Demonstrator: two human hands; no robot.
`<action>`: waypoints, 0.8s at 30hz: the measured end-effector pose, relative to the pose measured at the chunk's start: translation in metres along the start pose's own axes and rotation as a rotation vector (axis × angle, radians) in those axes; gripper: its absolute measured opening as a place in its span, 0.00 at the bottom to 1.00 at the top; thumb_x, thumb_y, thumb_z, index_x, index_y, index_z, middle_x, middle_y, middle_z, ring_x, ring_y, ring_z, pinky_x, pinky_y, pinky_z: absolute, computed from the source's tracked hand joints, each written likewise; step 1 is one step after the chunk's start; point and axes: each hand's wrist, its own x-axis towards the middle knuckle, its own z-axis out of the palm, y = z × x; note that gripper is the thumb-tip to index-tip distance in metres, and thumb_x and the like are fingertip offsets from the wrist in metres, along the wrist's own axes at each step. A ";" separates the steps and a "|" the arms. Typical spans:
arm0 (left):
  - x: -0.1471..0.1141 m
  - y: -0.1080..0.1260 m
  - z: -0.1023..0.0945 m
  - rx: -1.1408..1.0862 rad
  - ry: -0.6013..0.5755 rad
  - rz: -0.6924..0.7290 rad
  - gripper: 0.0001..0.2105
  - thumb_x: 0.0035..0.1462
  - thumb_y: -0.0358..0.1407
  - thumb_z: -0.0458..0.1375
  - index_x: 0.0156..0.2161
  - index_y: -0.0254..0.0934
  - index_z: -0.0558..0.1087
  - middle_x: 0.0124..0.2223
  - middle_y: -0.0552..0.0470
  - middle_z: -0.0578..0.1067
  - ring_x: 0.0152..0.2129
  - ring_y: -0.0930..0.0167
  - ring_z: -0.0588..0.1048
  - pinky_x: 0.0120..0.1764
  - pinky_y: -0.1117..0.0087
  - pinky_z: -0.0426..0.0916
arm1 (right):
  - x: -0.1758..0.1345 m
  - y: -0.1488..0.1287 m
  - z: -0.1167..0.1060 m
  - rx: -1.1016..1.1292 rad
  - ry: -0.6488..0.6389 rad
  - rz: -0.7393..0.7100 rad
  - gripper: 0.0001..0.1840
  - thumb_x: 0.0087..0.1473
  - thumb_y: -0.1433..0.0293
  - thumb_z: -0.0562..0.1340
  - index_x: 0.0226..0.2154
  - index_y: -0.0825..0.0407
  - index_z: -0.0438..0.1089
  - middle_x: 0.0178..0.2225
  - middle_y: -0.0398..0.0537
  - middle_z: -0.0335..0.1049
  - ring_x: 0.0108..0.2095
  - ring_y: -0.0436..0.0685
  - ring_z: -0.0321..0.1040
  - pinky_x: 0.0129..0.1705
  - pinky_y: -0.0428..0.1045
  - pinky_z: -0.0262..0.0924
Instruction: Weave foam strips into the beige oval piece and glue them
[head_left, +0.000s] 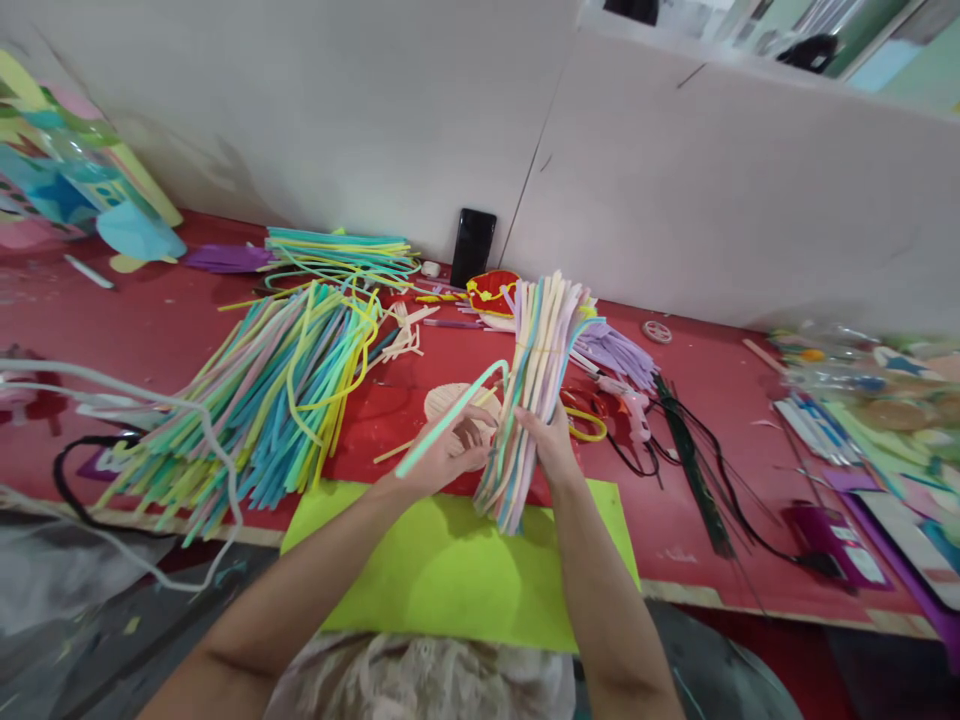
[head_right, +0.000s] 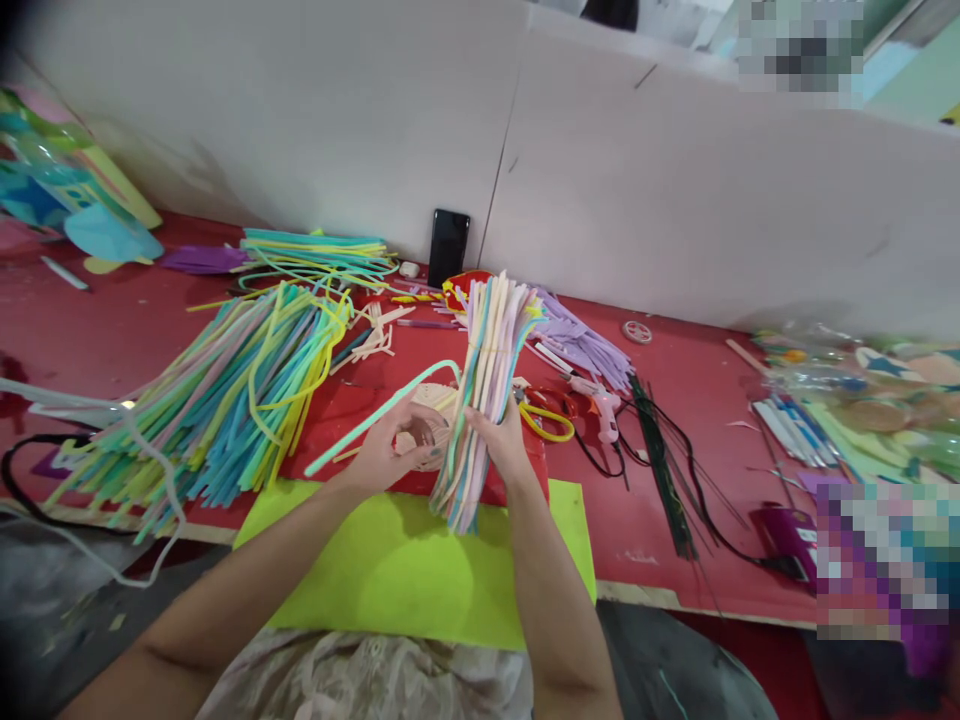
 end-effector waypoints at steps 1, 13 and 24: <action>-0.001 0.000 0.002 -0.033 0.010 0.021 0.20 0.52 0.36 0.62 0.51 0.40 0.66 0.40 0.50 0.73 0.28 0.75 0.71 0.34 0.72 0.68 | -0.001 0.000 0.000 -0.005 0.007 -0.005 0.24 0.40 0.65 0.69 0.42 0.48 0.68 0.42 0.47 0.73 0.41 0.59 0.70 0.46 0.56 0.63; -0.002 0.002 -0.011 0.024 0.154 0.142 0.17 0.62 0.45 0.49 0.44 0.38 0.75 0.40 0.45 0.77 0.32 0.70 0.74 0.38 0.68 0.69 | -0.002 -0.002 0.002 0.038 -0.003 -0.005 0.24 0.39 0.68 0.70 0.42 0.47 0.70 0.40 0.44 0.74 0.39 0.57 0.70 0.45 0.53 0.64; 0.025 -0.004 -0.034 -0.563 0.563 -0.041 0.14 0.62 0.43 0.49 0.46 0.40 0.72 0.55 0.46 0.71 0.46 0.66 0.73 0.44 0.67 0.68 | 0.001 -0.023 -0.004 0.370 0.003 0.046 0.19 0.42 0.67 0.66 0.40 0.51 0.71 0.41 0.48 0.75 0.39 0.58 0.72 0.45 0.55 0.67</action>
